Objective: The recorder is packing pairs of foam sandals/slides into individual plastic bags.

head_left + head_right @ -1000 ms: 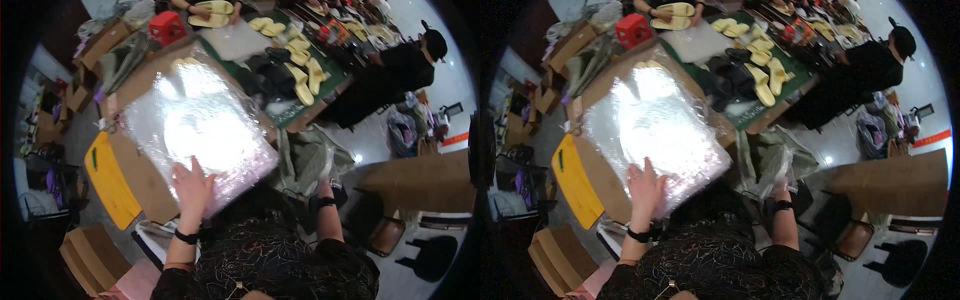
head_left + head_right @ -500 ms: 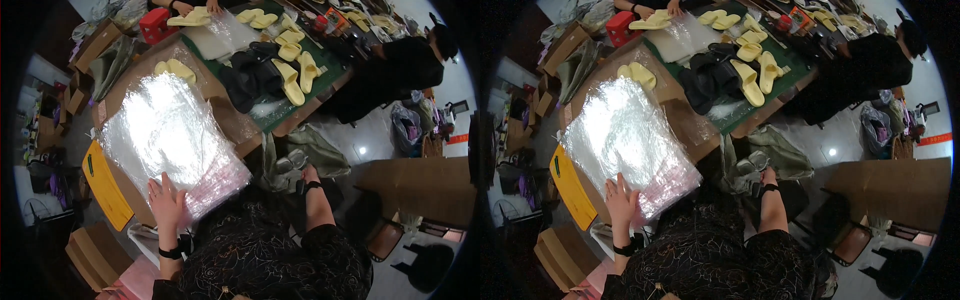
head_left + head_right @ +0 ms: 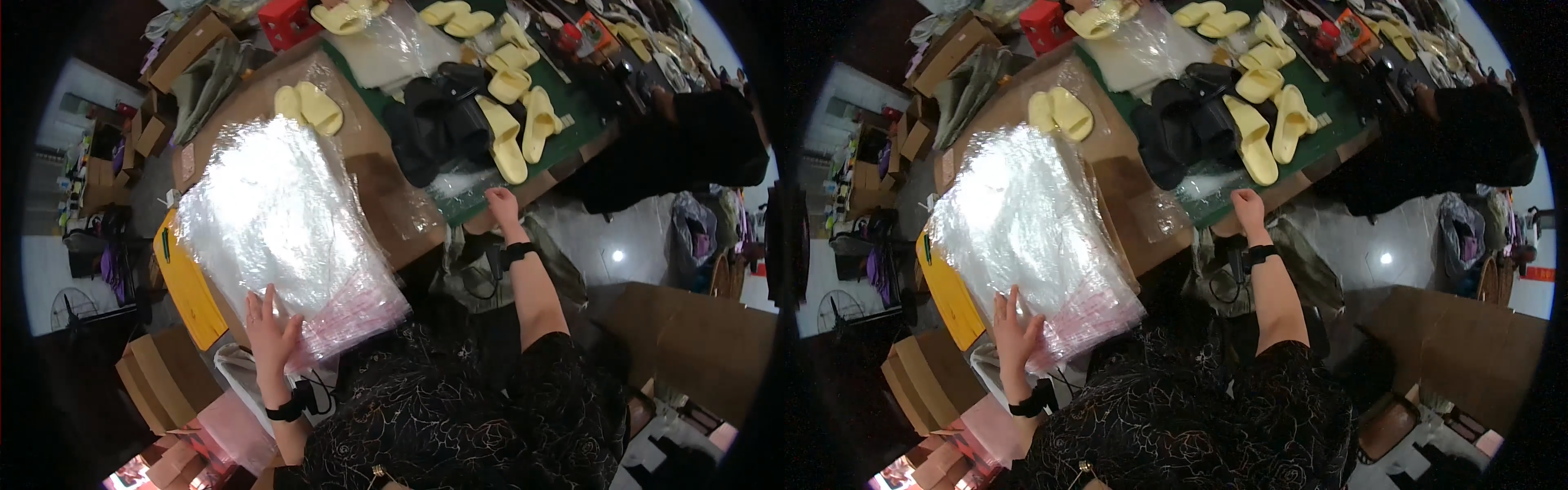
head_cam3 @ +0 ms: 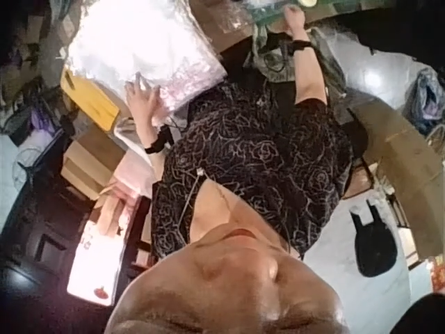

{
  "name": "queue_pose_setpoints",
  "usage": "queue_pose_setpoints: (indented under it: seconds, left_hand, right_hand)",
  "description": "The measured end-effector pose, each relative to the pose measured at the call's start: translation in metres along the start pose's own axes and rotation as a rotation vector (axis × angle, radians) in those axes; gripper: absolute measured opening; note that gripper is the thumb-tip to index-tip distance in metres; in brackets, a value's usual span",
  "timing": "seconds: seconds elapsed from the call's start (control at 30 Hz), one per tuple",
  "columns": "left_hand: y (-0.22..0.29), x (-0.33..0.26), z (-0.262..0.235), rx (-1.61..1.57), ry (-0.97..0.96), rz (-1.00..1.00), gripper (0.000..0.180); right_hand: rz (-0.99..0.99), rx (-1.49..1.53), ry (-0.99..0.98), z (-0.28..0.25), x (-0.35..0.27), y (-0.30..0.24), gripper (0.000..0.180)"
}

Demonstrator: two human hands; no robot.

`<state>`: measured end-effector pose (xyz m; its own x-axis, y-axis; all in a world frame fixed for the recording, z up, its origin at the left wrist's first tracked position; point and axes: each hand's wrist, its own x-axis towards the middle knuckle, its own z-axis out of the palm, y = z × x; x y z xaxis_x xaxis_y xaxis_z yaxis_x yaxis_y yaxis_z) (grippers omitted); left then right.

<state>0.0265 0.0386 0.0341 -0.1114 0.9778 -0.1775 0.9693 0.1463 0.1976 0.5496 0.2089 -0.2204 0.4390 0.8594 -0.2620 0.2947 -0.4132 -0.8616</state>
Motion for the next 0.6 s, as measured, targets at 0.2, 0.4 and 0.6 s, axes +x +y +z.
queue_pose_setpoints:
  seconds: [0.2,0.4,0.6]
  left_hand:
    - [0.008,0.010,-0.005,-0.005,-0.029,0.023,0.078]
    - [0.009,0.011,-0.005,0.075,-0.120,0.019,0.079]
    - [0.002,0.005,-0.002,0.165,-0.179,-0.004,0.079]
  right_hand:
    - [0.477,-0.355,-0.037,-0.046,-0.047,0.146,0.029]
    - [0.303,-0.500,-0.070,-0.004,-0.098,0.197,0.028]
    - [0.657,-0.724,-0.196,0.054,-0.066,0.157,0.067]
